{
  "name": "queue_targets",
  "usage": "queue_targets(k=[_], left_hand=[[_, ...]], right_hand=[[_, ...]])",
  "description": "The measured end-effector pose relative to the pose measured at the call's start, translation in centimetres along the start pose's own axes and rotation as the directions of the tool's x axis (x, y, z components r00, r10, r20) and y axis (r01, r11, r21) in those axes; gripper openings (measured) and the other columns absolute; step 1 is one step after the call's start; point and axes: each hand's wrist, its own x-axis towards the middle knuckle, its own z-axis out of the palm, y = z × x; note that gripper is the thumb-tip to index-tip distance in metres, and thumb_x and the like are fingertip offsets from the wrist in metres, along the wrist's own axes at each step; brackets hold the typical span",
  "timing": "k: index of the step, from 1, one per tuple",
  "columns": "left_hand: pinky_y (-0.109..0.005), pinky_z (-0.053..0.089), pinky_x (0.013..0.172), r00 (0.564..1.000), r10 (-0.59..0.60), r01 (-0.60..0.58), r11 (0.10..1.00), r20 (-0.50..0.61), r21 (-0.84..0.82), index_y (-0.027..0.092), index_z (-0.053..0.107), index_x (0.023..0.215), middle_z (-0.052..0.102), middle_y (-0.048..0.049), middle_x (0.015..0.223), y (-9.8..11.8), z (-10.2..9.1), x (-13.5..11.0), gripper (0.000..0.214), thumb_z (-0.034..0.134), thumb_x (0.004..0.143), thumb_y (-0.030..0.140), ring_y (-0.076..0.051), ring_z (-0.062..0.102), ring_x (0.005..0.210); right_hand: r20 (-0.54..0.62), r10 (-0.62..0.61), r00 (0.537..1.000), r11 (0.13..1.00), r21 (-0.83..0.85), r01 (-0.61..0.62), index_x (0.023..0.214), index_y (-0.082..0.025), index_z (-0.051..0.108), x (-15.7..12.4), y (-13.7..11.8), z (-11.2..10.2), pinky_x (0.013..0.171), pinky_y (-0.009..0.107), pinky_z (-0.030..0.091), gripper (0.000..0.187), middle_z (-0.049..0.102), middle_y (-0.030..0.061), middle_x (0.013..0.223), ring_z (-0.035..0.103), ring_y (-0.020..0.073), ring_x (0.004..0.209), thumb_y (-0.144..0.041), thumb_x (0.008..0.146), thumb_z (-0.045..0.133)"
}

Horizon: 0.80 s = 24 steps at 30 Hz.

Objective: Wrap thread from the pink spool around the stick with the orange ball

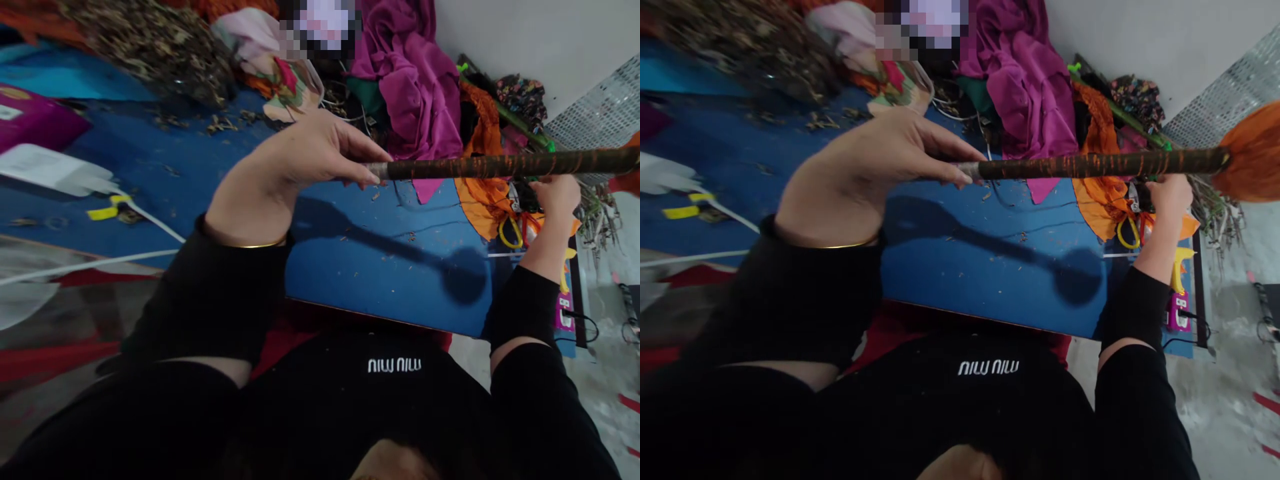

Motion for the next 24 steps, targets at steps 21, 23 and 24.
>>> queue_targets(k=[21, 23, 24], left_hand=[[-0.033, 0.055, 0.065, 0.997, 0.033, -0.046, 0.984, -0.074, -0.171, 0.010, 0.080, 0.119, 0.074, -0.0063, 0.075, 0.1, 4.4, 1.9, 0.039, 0.078, 0.080, 0.016, -0.018, 0.069, 0.067], [-0.033, 0.055, 0.066, 0.997, 0.038, -0.048, 0.985, -0.064, -0.165, 0.010, 0.077, 0.123, 0.074, -0.0058, 0.077, -0.1, 4.9, 2.2, 0.045, 0.078, 0.079, 0.013, -0.017, 0.069, 0.067], [-0.033, 0.055, 0.067, 0.997, 0.042, -0.051, 0.986, -0.061, -0.162, 0.011, 0.075, 0.126, 0.075, -0.0053, 0.077, -0.2, 5.2, 2.2, 0.049, 0.079, 0.078, 0.012, -0.018, 0.070, 0.067]], right_hand=[[-0.302, -0.352, 0.886, 0.209, 0.897, 0.389, 0.079, -0.026, 0.063, -11.3, -22.5, 2.4, 0.084, 0.043, 0.064, 0.056, 0.060, 0.0027, 0.078, 0.069, 0.0191, 0.079, -0.071, 0.105, 0.041], [-0.227, -0.318, 0.920, 0.173, 0.941, 0.292, 0.080, -0.026, 0.062, -10.8, -22.5, 3.2, 0.065, 0.034, 0.058, 0.055, 0.051, -0.0012, 0.068, 0.055, 0.0133, 0.057, -0.070, 0.105, 0.042], [-0.190, -0.296, 0.936, 0.179, 0.952, 0.249, 0.080, -0.026, 0.062, -10.5, -22.3, 3.5, 0.058, 0.031, 0.052, 0.054, 0.049, -0.0023, 0.066, 0.048, 0.0114, 0.052, -0.071, 0.105, 0.044]])
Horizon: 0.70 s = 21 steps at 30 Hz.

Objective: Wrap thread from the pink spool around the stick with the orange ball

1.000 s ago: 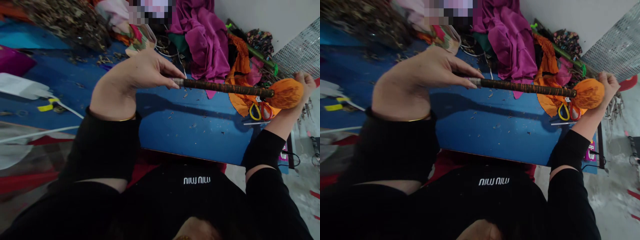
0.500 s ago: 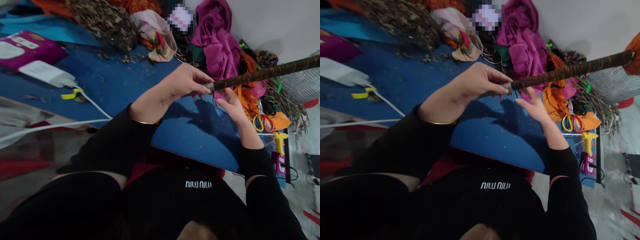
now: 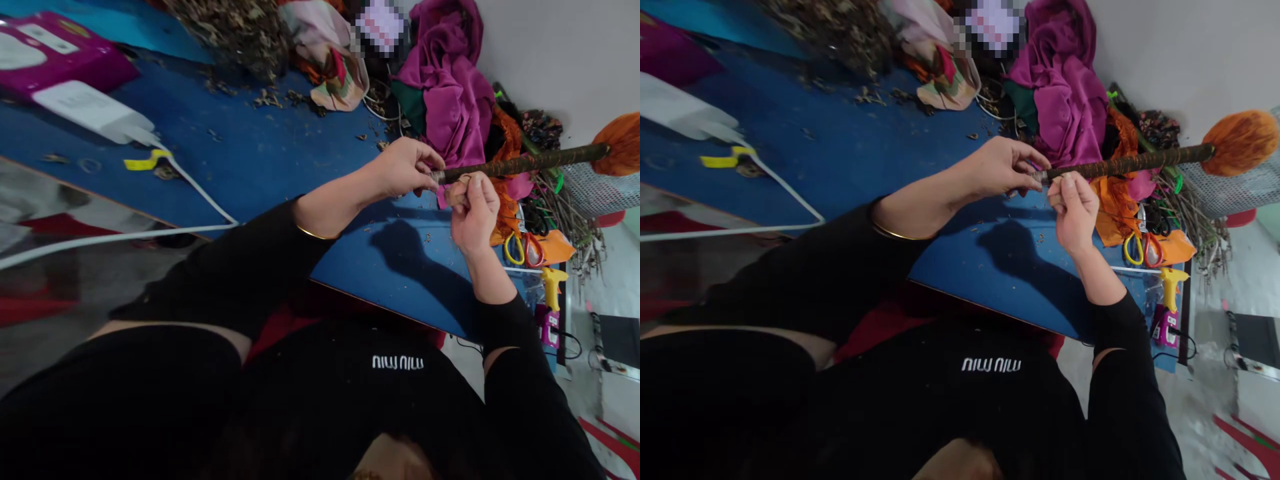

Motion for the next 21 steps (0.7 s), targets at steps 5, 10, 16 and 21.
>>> queue_targets(k=[5, 10, 16, 21], left_hand=[[-0.033, 0.055, 0.067, 0.999, -0.032, 0.032, 0.999, 0.010, -0.010, 0.012, 0.067, 0.136, 0.075, -0.0045, 0.077, 0.3, 0.1, -0.4, 0.059, 0.080, 0.078, 0.013, -0.019, 0.072, 0.069], [-0.033, 0.055, 0.067, 0.998, -0.060, 0.060, 0.998, 0.022, -0.037, 0.015, 0.066, 0.136, 0.077, -0.0062, 0.081, 0.5, -0.5, -0.8, 0.057, 0.080, 0.081, 0.019, -0.018, 0.072, 0.069], [-0.039, 0.058, 0.070, 0.998, -0.064, 0.064, 0.998, 0.016, 0.003, 0.011, 0.076, 0.115, 0.075, -0.0102, 0.080, -0.1, 0.0, -0.4, 0.037, 0.080, 0.079, 0.020, -0.021, 0.072, 0.073], [-0.036, 0.058, 0.067, 0.999, -0.039, 0.039, 0.999, 0.007, 0.008, 0.013, 0.080, 0.109, 0.075, -0.0094, 0.080, -0.7, 0.0, -0.1, 0.032, 0.077, 0.080, 0.023, -0.019, 0.070, 0.070]], right_hand=[[-0.035, 0.088, 0.995, 0.996, -0.005, -0.088, 0.077, -0.024, 0.061, 0.1, 0.0, -1.3, 0.048, 0.026, 0.037, 0.053, 0.041, -0.0045, 0.062, 0.035, 0.0077, 0.047, -0.071, 0.101, 0.054], [-0.028, 0.090, 0.996, 0.995, -0.037, -0.091, 0.078, -0.024, 0.063, -0.2, -0.9, -1.6, 0.049, 0.027, 0.035, 0.055, 0.040, -0.0047, 0.062, 0.032, 0.0073, 0.047, -0.074, 0.101, 0.052], [-0.026, 0.069, 0.997, 0.997, -0.041, -0.070, 0.083, -0.026, 0.067, -1.2, -1.9, -0.7, 0.053, 0.027, 0.041, 0.051, 0.050, -0.0020, 0.069, 0.043, 0.0089, 0.054, -0.070, 0.103, 0.051], [-0.003, -0.060, 0.998, 0.994, -0.087, 0.060, 0.080, -0.027, 0.065, -1.1, -3.2, -0.9, 0.068, 0.034, 0.056, 0.046, 0.056, -0.0016, 0.071, 0.060, 0.0134, 0.065, -0.063, 0.105, 0.052]])
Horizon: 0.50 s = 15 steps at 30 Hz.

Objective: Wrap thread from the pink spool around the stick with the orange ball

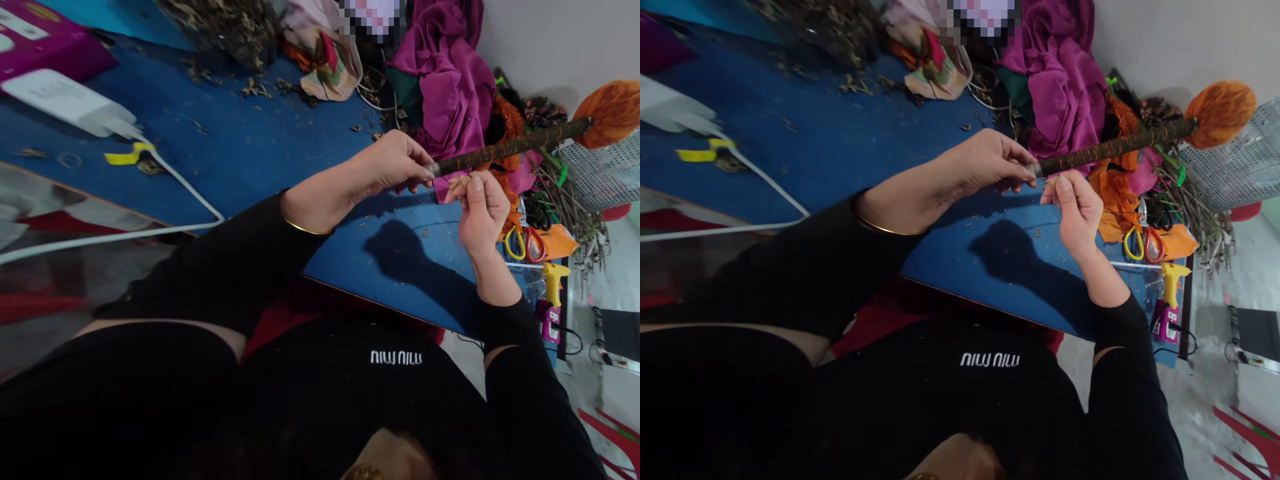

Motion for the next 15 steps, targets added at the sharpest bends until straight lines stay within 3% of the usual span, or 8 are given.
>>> queue_targets(k=[3, 6, 9, 15], left_hand=[[-0.033, 0.055, 0.063, 1.000, -0.007, 0.007, 1.000, -0.005, -0.009, 0.012, 0.081, 0.106, 0.074, -0.0079, 0.076, 0.2, -0.1, -0.1, 0.029, 0.076, 0.078, 0.020, -0.016, 0.066, 0.065], [-0.029, 0.048, 0.058, 0.998, -0.055, 0.055, 0.998, 0.002, -0.009, 0.009, 0.081, 0.100, 0.069, -0.0048, 0.067, 0.9, 0.2, -0.4, 0.025, 0.074, 0.077, 0.012, -0.013, 0.061, 0.059], [-0.028, 0.045, 0.056, 0.996, -0.091, 0.090, 0.996, 0.017, 0.028, 0.009, 0.081, 0.100, 0.064, -0.0012, 0.062, 1.2, 0.6, -0.6, 0.025, 0.073, 0.076, 0.008, -0.012, 0.057, 0.055], [-0.033, 0.055, 0.071, 0.999, 0.030, -0.033, 0.991, 0.022, 0.131, 0.011, 0.084, 0.099, 0.069, -0.0034, 0.067, -0.7, 1.4, 0.1, 0.028, 0.076, 0.073, 0.014, -0.018, 0.067, 0.066]], right_hand=[[0.024, -0.129, 0.991, 0.982, -0.136, 0.131, 0.078, -0.027, 0.065, 0.7, -0.9, -0.9, 0.089, 0.043, 0.062, 0.047, 0.064, 0.0005, 0.075, 0.070, 0.0190, 0.083, -0.061, 0.107, 0.049], [0.099, -0.211, 0.972, 0.903, -0.361, 0.233, 0.077, -0.026, 0.066, 1.2, -1.7, -1.8, 0.102, 0.049, 0.059, 0.048, 0.072, 0.0031, 0.082, 0.072, 0.0225, 0.095, -0.059, 0.107, 0.049], [0.126, -0.156, 0.980, 0.876, -0.440, 0.196, 0.080, -0.026, 0.067, 1.4, -2.0, -2.3, 0.096, 0.046, 0.060, 0.046, 0.073, 0.0037, 0.088, 0.072, 0.0221, 0.093, -0.058, 0.108, 0.049], [0.241, -0.173, 0.955, 0.932, -0.273, 0.238, 0.083, -0.027, 0.066, 2.1, -0.9, -2.1, 0.078, 0.038, 0.061, 0.043, 0.072, 0.0017, 0.086, 0.070, 0.0170, 0.081, -0.054, 0.110, 0.047]])
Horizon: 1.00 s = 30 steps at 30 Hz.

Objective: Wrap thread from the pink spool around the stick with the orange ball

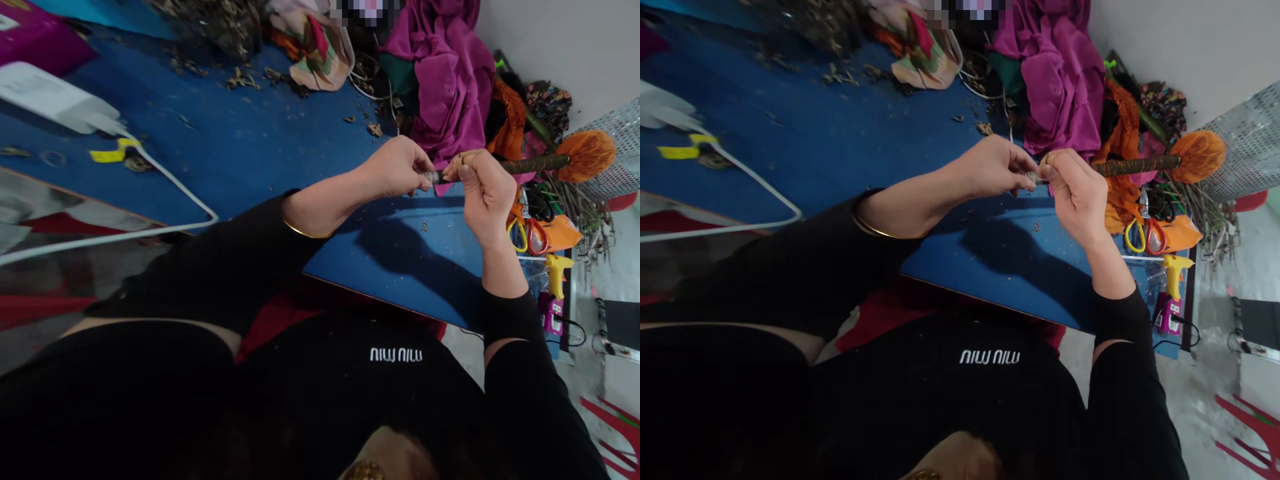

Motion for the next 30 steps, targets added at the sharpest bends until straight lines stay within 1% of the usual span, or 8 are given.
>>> queue_targets(k=[3, 5, 9, 14, 19, 22, 25, 30], left_hand=[[-0.035, 0.055, 0.080, 0.997, 0.058, -0.051, 0.988, -0.042, 0.146, 0.014, 0.085, 0.098, 0.073, -0.0033, 0.073, -0.6, 0.3, 0.1, 0.028, 0.075, 0.073, 0.019, -0.021, 0.070, 0.076], [-0.036, 0.054, 0.083, 0.996, 0.072, -0.058, 0.969, -0.049, 0.241, 0.016, 0.086, 0.100, 0.077, -0.0045, 0.081, -0.4, 0.4, -0.1, 0.029, 0.073, 0.074, 0.021, -0.024, 0.072, 0.083], [-0.037, 0.054, 0.087, 0.998, 0.053, -0.035, 0.936, -0.043, 0.351, 0.020, 0.086, 0.107, 0.080, -0.0063, 0.095, 0.6, 0.6, -1.1, 0.033, 0.069, 0.078, 0.021, -0.029, 0.074, 0.098], [-0.042, 0.054, 0.094, 0.999, 0.019, 0.005, 0.849, -0.039, 0.528, 0.020, 0.081, 0.112, 0.079, -0.0101, 0.107, 1.4, 0.9, -1.7, 0.034, 0.068, 0.081, 0.023, -0.036, 0.073, 0.113], [-0.039, 0.054, 0.096, 0.996, 0.083, -0.045, 0.822, -0.042, 0.568, 0.023, 0.074, 0.125, 0.079, -0.0071, 0.114, 0.9, 1.2, -1.7, 0.041, 0.069, 0.084, 0.024, -0.032, 0.072, 0.114], [-0.038, 0.054, 0.093, 0.994, 0.102, -0.056, 0.801, -0.043, 0.596, 0.022, 0.071, 0.127, 0.080, -0.0084, 0.112, 0.8, 1.3, -1.8, 0.042, 0.069, 0.085, 0.024, -0.032, 0.074, 0.110], [-0.039, 0.055, 0.090, 0.987, 0.156, -0.101, 0.759, -0.030, 0.643, 0.020, 0.071, 0.130, 0.081, -0.0102, 0.110, 0.9, 1.4, -2.1, 0.042, 0.065, 0.089, 0.023, -0.032, 0.076, 0.106], [-0.036, 0.055, 0.091, 0.973, 0.229, -0.160, 0.728, -0.017, 0.666, 0.030, 0.072, 0.138, 0.083, -0.0033, 0.103, 0.8, 1.6, -2.2, 0.050, 0.062, 0.089, 0.022, -0.027, 0.077, 0.103]], right_hand=[[0.032, 0.093, 0.995, 0.994, 0.063, -0.095, 0.086, -0.027, 0.067, 0.2, 1.3, 0.5, 0.084, 0.041, 0.064, 0.048, 0.070, 0.0016, 0.086, 0.072, 0.0189, 0.088, -0.063, 0.108, 0.045], [0.034, 0.163, 0.986, 0.981, 0.101, -0.166, 0.088, -0.027, 0.069, 0.2, 2.2, 1.0, 0.090, 0.043, 0.065, 0.052, 0.069, 0.0022, 0.087, 0.073, 0.0207, 0.095, -0.070, 0.106, 0.044], [0.036, 0.225, 0.974, 0.959, 0.169, -0.228, 0.090, -0.027, 0.069, 0.4, 3.6, 1.8, 0.092, 0.044, 0.066, 0.055, 0.069, 0.0025, 0.090, 0.073, 0.0214, 0.100, -0.075, 0.103, 0.044], [0.042, 0.287, 0.957, 0.943, 0.163, -0.290, 0.089, -0.027, 0.066, 0.3, 4.4, 2.2, 0.091, 0.042, 0.066, 0.055, 0.072, 0.0030, 0.092, 0.073, 0.0210, 0.102, -0.077, 0.102, 0.044], [0.032, 0.313, 0.949, 0.930, 0.193, -0.313, 0.090, -0.026, 0.066, 0.2, 5.1, 1.9, 0.087, 0.040, 0.066, 0.058, 0.074, 0.0029, 0.095, 0.074, 0.0204, 0.100, -0.079, 0.101, 0.044], [0.029, 0.318, 0.948, 0.919, 0.237, -0.316, 0.089, -0.026, 0.066, 0.1, 5.5, 1.9, 0.087, 0.039, 0.066, 0.058, 0.075, 0.0032, 0.097, 0.075, 0.0204, 0.101, -0.079, 0.100, 0.045], [0.053, 0.333, 0.942, 0.909, 0.248, -0.335, 0.091, -0.027, 0.066, 0.0, 5.8, 2.0, 0.090, 0.038, 0.065, 0.058, 0.076, 0.0034, 0.102, 0.074, 0.0206, 0.109, -0.078, 0.101, 0.043], [0.097, 0.351, 0.931, 0.898, 0.247, -0.364, 0.091, -0.026, 0.066, -0.1, 6.0, 2.0, 0.093, 0.038, 0.065, 0.056, 0.076, 0.0029, 0.105, 0.072, 0.0201, 0.112, -0.077, 0.102, 0.045]])
